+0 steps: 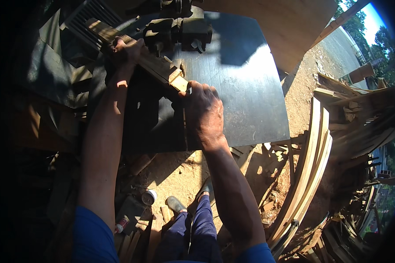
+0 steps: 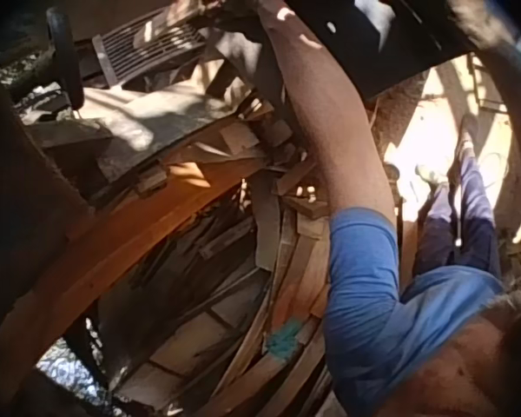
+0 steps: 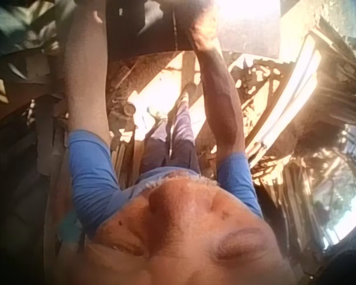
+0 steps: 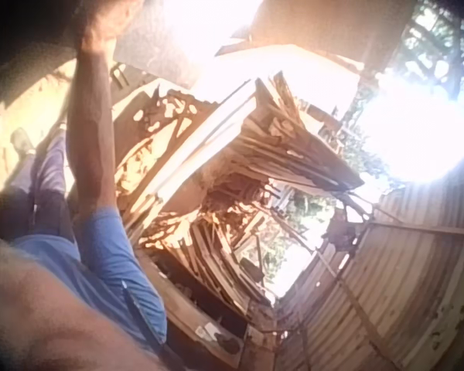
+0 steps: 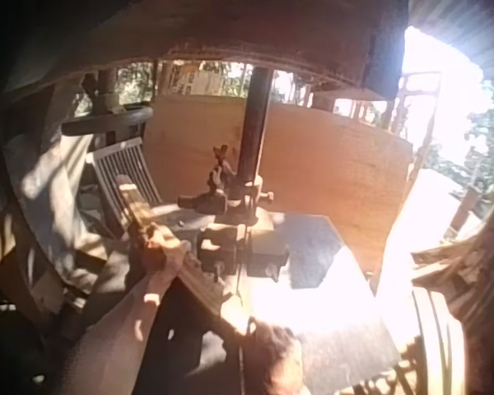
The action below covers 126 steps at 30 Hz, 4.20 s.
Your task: The person saws a piece of wood using a band saw and briefly handles a hammer while moving between tasks in a workshop.
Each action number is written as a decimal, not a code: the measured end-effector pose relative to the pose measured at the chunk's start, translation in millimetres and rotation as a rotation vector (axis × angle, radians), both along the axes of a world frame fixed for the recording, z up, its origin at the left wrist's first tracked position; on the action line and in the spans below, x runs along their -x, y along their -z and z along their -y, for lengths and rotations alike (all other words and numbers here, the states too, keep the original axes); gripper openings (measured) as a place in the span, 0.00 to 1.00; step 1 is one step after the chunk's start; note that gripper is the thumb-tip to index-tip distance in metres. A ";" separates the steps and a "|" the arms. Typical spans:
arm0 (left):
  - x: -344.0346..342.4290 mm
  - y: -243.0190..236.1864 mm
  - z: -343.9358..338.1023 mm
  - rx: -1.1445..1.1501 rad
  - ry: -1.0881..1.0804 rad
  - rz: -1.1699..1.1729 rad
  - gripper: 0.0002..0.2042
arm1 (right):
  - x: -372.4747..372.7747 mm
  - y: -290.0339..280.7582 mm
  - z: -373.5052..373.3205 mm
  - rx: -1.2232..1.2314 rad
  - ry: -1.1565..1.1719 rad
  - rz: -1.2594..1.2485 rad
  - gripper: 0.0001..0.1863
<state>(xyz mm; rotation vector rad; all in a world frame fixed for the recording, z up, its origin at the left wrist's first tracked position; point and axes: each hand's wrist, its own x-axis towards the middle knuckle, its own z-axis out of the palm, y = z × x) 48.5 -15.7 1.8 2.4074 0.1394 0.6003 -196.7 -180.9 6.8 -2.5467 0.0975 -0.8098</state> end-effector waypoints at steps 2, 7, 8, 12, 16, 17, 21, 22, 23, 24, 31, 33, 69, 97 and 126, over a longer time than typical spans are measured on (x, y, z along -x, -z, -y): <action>-1.6 1.7 0.2 0.019 0.001 -0.011 0.46 | 0.2 -0.7 -0.5 0.016 0.004 -0.001 0.18; 3.8 -2.1 6.1 -0.030 -0.031 0.018 0.44 | 1.7 -6.6 1.1 0.013 0.014 -0.063 0.18; 2.9 -3.0 4.5 -0.006 -0.009 0.011 0.45 | 1.3 -7.2 1.0 0.011 0.009 -0.073 0.18; 8.9 -8.3 2.2 0.015 0.030 -0.050 0.45 | 1.1 -2.3 1.4 0.000 -0.004 -0.018 0.18; 6.5 -3.4 0.7 0.016 0.030 0.016 0.45 | 2.6 -6.6 -0.8 -0.022 -0.018 -0.047 0.16; 5.4 -1.7 1.0 -0.009 -0.004 0.052 0.45 | 2.8 -7.8 -1.1 -0.015 -0.014 -0.058 0.16; 0.7 -5.7 -5.5 0.116 0.090 -0.024 0.48 | 2.9 -4.3 -1.3 -0.024 -0.035 0.001 0.16; 2.7 -6.0 -3.5 0.116 0.093 -0.025 0.48 | 3.9 -4.6 -1.8 -0.017 -0.011 -0.025 0.16; 9.7 -10.4 -0.1 0.084 0.071 -0.032 0.48 | 3.9 -4.9 -2.0 -0.007 0.014 -0.054 0.16; 14.7 -13.6 3.4 0.053 0.050 -0.040 0.48 | 3.6 -5.5 -1.0 -0.004 0.019 -0.058 0.16; 4.9 -4.0 3.6 0.055 0.029 0.069 0.47 | 3.3 -6.5 -1.7 -0.029 0.050 -0.078 0.18; 4.3 -9.0 -1.3 0.031 0.037 0.041 0.48 | 1.9 -7.4 -3.3 -0.035 0.033 -0.062 0.18; -25.0 15.9 -5.8 -0.090 -0.115 0.080 0.35 | -3.4 -11.8 -7.1 -0.003 0.114 -0.119 0.12; 0.2 -19.4 -2.1 0.154 0.104 -0.151 0.44 | -6.2 -10.3 -4.6 -0.040 0.131 -0.038 0.13; 230.2 -10.4 -68.2 -0.028 0.133 -0.127 0.55 | 212.2 -34.0 -72.9 -0.124 -0.069 -0.285 0.17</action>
